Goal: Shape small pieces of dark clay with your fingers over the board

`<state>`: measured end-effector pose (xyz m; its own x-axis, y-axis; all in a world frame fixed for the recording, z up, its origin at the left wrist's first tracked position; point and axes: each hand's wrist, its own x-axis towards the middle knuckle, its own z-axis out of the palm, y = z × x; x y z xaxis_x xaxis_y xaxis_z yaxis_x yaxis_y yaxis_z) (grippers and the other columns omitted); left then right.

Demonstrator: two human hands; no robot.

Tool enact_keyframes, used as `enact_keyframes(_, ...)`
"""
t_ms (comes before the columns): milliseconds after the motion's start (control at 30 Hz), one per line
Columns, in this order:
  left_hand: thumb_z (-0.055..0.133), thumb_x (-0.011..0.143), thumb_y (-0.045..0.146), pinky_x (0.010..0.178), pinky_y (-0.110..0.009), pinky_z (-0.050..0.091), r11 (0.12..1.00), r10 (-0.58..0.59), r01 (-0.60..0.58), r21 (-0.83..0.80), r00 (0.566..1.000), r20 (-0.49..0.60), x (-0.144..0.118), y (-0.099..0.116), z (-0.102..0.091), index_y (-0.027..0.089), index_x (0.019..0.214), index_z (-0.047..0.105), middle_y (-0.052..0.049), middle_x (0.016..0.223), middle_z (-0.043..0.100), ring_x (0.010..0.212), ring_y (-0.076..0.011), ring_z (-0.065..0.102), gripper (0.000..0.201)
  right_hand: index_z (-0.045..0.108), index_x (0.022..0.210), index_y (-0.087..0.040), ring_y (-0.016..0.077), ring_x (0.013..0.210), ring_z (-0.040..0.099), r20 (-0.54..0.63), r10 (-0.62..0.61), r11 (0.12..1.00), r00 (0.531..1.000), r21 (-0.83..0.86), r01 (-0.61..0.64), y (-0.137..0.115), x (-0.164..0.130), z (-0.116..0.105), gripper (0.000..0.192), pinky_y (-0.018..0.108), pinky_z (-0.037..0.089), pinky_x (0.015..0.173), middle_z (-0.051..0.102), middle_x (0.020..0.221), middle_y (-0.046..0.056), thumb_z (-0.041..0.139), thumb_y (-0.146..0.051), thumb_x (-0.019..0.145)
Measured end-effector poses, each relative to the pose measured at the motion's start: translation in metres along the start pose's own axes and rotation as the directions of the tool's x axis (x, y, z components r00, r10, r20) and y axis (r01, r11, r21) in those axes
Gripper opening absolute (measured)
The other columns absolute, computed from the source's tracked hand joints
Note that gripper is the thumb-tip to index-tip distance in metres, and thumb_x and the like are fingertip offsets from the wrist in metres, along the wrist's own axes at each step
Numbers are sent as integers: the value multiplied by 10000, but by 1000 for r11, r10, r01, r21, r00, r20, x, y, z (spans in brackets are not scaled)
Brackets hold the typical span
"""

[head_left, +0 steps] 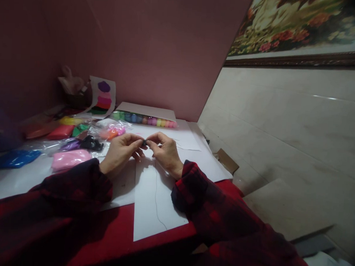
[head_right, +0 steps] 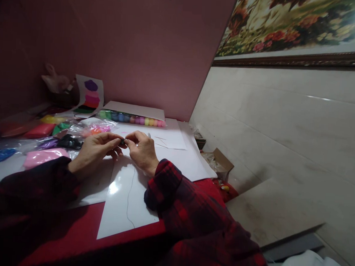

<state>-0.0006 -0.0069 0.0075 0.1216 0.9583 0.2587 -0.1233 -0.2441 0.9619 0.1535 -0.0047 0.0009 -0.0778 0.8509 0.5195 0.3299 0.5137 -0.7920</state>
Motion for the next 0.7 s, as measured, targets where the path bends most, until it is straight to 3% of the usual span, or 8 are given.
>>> enact_keyframes(267, 817, 610, 298, 430, -236, 473, 993, 111, -107, 48, 990, -86, 3, -2, 0, 142, 744, 687, 3, 554, 636, 482, -132, 592, 243, 659, 810, -192, 136, 725, 624, 49, -5, 1000, 999, 1, 5, -1, -1, 1, 75, 274, 520, 676, 678, 757, -7, 665, -249, 857)
enact_keyframes(467, 767, 710, 380, 414, -237, 468, 985, 153, -145, 91, 984, -95, 2, -3, 0, 135, 856, 734, -19, 617, 660, 534, -148, 609, 287, 639, 793, -195, 136, 690, 627, -5, 29, 1000, 1000, -1, -29, 0, 1, 1, 84, 282, 525, 651, 667, 729, -11, 658, -247, 855)
enact_keyframes(567, 798, 673, 361, 411, -228, 452, 990, 133, -125, 69, 984, -120, 2, -3, 0, 135, 878, 722, -15, 632, 670, 540, -149, 615, 315, 637, 787, -198, 134, 678, 617, 7, 12, 999, 1000, 39, -12, 1, 1, 1, 108, 273, 524, 619, 667, 736, -7, 656, -272, 863)
enact_keyframes(700, 847, 622, 355, 442, -218, 444, 999, 40, -37, 40, 997, -73, 1, -1, 0, 120, 824, 716, -33, 645, 688, 535, -130, 598, 336, 648, 794, -198, 136, 686, 613, 22, -21, 999, 1000, 47, 19, 0, -1, 1, 119, 272, 526, 620, 667, 741, -2, 644, -281, 880)
